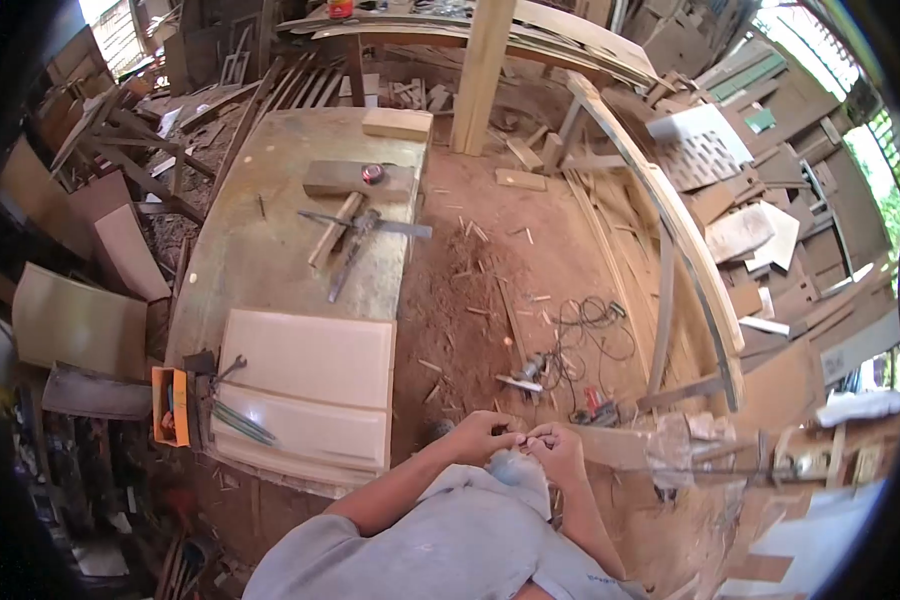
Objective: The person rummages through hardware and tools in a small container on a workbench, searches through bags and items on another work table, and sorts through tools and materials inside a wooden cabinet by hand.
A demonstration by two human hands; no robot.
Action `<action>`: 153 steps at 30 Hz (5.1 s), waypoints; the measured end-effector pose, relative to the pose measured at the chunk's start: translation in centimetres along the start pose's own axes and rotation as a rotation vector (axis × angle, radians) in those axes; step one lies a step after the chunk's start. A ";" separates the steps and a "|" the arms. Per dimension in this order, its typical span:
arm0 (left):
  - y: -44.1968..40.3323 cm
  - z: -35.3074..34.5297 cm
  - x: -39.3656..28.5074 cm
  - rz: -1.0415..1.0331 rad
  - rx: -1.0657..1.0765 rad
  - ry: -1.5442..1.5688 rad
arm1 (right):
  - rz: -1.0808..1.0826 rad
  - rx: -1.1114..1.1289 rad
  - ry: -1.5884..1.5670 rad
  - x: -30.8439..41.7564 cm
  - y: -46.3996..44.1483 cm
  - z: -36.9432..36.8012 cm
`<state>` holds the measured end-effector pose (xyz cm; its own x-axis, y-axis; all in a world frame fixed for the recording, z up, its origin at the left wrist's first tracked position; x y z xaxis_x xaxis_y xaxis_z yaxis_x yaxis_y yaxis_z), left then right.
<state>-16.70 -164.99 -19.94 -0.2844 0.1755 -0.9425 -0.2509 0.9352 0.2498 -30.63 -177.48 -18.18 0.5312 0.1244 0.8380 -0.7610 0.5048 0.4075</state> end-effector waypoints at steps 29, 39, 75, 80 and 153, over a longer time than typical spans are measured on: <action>-62.2 44.2 -28.5 -0.196 -0.512 0.144 | 0.356 0.382 0.024 32.0 -81.3 19.1; -86.9 64.7 -41.5 -0.223 -0.256 0.132 | 0.357 0.209 -0.149 44.9 -109.3 25.1; -102.2 140.3 -58.0 -0.129 -0.901 0.150 | 0.341 0.503 0.184 87.3 -182.1 -9.4; -102.3 147.9 -60.3 -0.066 -0.908 0.141 | 0.346 0.270 0.386 95.9 -195.2 -10.9; -120.6 177.9 -60.1 -0.313 -0.688 -1.075 | 0.911 -0.110 0.397 114.8 -210.2 -27.7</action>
<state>195.25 -233.66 -32.89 0.6656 0.4356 -0.6059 -0.6794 0.6897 -0.2505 200.63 -245.67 -17.71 -0.1369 0.7698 0.6235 -0.9119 0.1479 -0.3829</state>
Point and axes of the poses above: each hand's wrist, its own y-axis away from the middle knuckle, its own z-axis out of the back of the hand, x = y × z, the point moved 6 cm from there along -y, towards the middle knuckle, and after that the axes turned 13 degrees about y, right-handed, at the moved point
